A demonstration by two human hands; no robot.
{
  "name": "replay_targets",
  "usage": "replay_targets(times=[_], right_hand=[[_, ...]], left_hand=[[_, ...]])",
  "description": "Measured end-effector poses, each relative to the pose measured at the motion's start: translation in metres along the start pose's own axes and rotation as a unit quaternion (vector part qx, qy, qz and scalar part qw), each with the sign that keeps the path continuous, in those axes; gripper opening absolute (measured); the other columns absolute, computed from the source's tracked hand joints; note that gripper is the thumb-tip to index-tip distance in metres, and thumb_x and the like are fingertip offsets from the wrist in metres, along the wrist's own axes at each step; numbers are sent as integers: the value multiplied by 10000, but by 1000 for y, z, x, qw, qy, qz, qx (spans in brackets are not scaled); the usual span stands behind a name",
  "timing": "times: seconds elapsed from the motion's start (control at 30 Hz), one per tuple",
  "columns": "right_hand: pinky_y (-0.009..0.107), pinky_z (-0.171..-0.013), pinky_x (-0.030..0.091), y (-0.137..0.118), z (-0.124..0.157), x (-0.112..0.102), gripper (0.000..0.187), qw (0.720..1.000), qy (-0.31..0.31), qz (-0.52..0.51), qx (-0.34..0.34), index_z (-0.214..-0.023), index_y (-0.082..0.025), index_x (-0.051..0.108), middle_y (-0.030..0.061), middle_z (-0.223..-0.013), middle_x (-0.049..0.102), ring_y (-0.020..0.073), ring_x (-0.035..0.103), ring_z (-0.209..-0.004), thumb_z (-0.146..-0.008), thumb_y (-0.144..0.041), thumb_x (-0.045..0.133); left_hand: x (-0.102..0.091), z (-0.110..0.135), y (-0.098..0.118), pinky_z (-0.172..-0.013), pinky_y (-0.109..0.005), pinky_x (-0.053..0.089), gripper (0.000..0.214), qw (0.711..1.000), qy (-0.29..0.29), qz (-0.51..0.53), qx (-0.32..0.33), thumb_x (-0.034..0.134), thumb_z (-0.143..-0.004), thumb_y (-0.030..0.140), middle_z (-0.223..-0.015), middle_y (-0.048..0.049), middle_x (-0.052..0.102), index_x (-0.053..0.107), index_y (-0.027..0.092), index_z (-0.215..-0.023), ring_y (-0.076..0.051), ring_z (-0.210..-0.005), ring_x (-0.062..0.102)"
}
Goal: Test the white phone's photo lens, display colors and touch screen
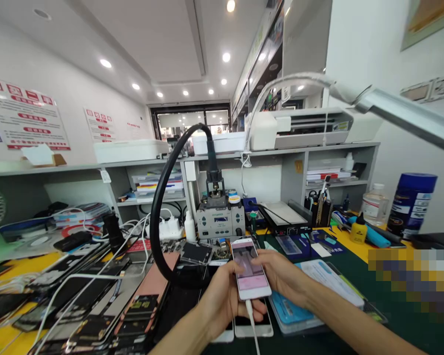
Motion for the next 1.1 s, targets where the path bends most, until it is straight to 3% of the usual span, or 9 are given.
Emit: replay_targets(times=[0.27, 0.53, 0.77, 1.1], right_hand=[[287, -629, 465, -2, 1, -4, 232, 999, -4, 25, 29, -985, -126, 628, 78, -858, 720, 197, 655, -711, -759, -178, 631], [291, -641, 486, -4, 1, 0, 233, 999, 6, 25, 33, -1011, -127, 619, 87, -869, 727, 209, 673, -749, -778, -133, 605], [279, -599, 460, -6, 2, 0, 232, 999, -12, 9, 48, -1041, -129, 617, 69, -844, 717, 182, 630, -668, -837, -201, 534], [269, -592, 459, -8, 5, 0, 235, 999, -6, 32, 43, -1045, -138, 635, 75, -846, 715, 190, 624, -693, -835, -194, 547]], left_hand=[[1, 5, 5, -576, -358, 548, 392, 1000, -15, -1, 7, 425, -789, 348, -772, -127, 688, 500, 101, -1084, -260, -602, 690], [-1, 3, 5, -596, -373, 556, 458, 1000, -17, -5, 8, 390, -846, 372, -800, -141, 691, 516, 57, -1153, -259, -617, 693], [6, 7, 7, -578, -355, 563, 383, 1000, 12, -23, 2, 396, -878, 340, -788, -138, 680, 533, 59, -1100, -234, -583, 682], [2, 5, 5, -583, -377, 578, 436, 999, 18, -43, 13, 435, -856, 288, -793, -140, 685, 437, 78, -1238, -244, -597, 692]])
Point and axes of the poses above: each hand's wrist, its own z-axis away from the middle knuckle, its own x-axis out of the palm, y = z × x, the point moved 2 cm from there along -z, towards the middle knuckle
